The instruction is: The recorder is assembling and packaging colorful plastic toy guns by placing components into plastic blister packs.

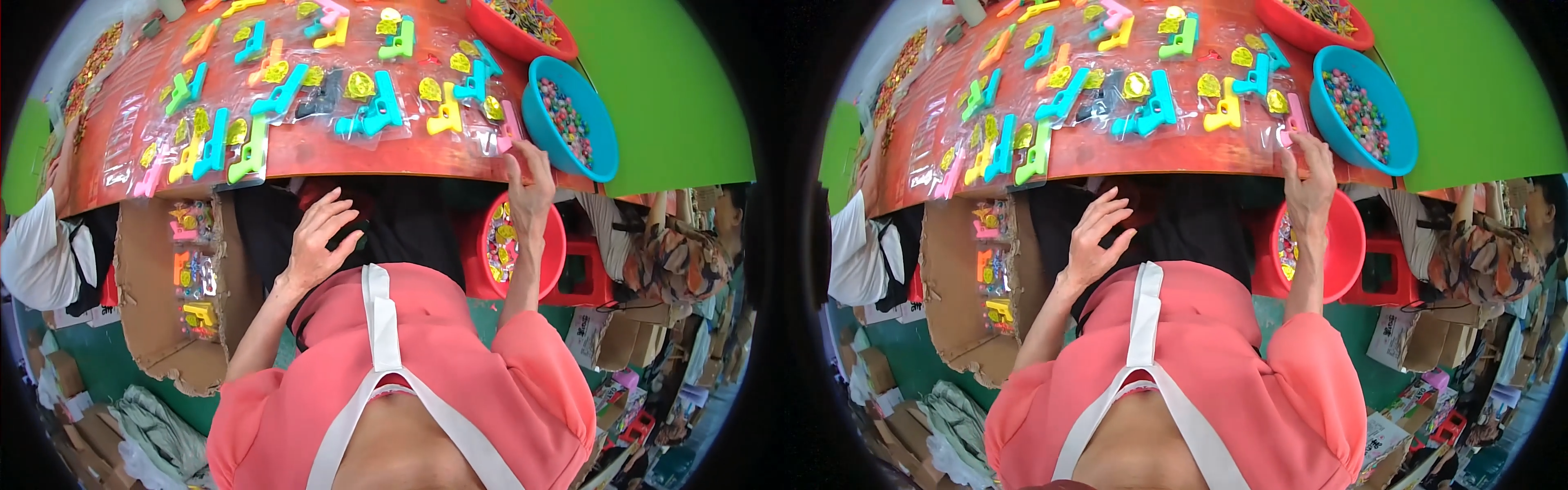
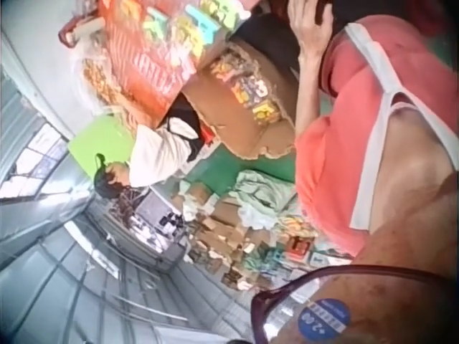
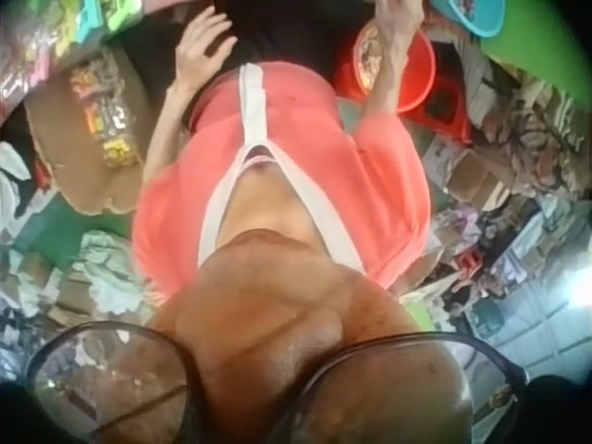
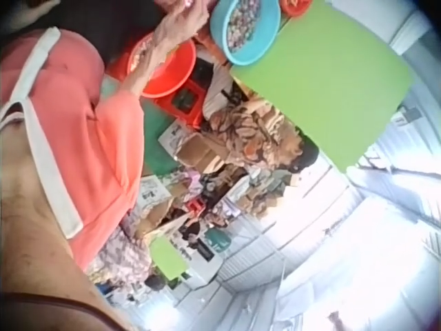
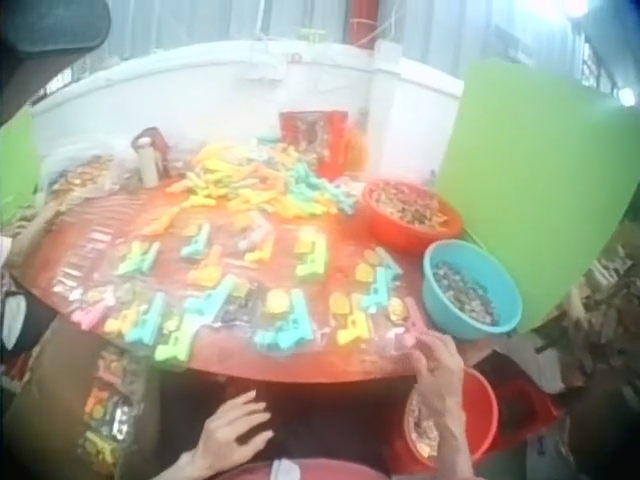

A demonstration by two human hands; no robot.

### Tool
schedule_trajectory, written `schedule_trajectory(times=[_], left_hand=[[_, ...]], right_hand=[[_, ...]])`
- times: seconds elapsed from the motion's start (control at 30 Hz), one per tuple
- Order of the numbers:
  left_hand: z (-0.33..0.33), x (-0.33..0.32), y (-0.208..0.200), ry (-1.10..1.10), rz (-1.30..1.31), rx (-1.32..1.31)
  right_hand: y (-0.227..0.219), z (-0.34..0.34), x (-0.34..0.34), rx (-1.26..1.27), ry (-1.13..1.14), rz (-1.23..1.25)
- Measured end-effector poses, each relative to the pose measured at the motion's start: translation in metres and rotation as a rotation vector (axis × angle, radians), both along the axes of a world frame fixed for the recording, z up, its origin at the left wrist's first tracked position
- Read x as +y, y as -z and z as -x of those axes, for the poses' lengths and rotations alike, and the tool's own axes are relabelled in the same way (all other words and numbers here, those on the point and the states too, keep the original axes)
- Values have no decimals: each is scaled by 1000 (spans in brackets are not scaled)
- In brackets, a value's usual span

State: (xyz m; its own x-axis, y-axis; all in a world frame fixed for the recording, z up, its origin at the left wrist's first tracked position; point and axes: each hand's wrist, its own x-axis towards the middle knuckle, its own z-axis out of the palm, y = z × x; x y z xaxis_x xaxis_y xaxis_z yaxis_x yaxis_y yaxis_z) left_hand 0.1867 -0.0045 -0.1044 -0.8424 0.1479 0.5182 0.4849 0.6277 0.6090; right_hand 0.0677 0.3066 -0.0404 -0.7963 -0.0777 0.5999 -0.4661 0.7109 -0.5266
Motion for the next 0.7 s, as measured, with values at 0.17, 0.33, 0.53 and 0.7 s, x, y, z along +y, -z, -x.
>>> schedule_trajectory(times=[0.17,0.33,0.53,0.7], left_hand=[[-12,1,6,-5,-93,-104],[1,15,-10,117,-150,-204],[51,55,-61,359,-262,-472],[115,107,-102,559,-196,-491]], right_hand=[[-55,-9,26,217,156,-52],[-80,33,111,200,100,189],[-64,121,211,-294,296,-232],[-26,177,254,-443,290,-648]])
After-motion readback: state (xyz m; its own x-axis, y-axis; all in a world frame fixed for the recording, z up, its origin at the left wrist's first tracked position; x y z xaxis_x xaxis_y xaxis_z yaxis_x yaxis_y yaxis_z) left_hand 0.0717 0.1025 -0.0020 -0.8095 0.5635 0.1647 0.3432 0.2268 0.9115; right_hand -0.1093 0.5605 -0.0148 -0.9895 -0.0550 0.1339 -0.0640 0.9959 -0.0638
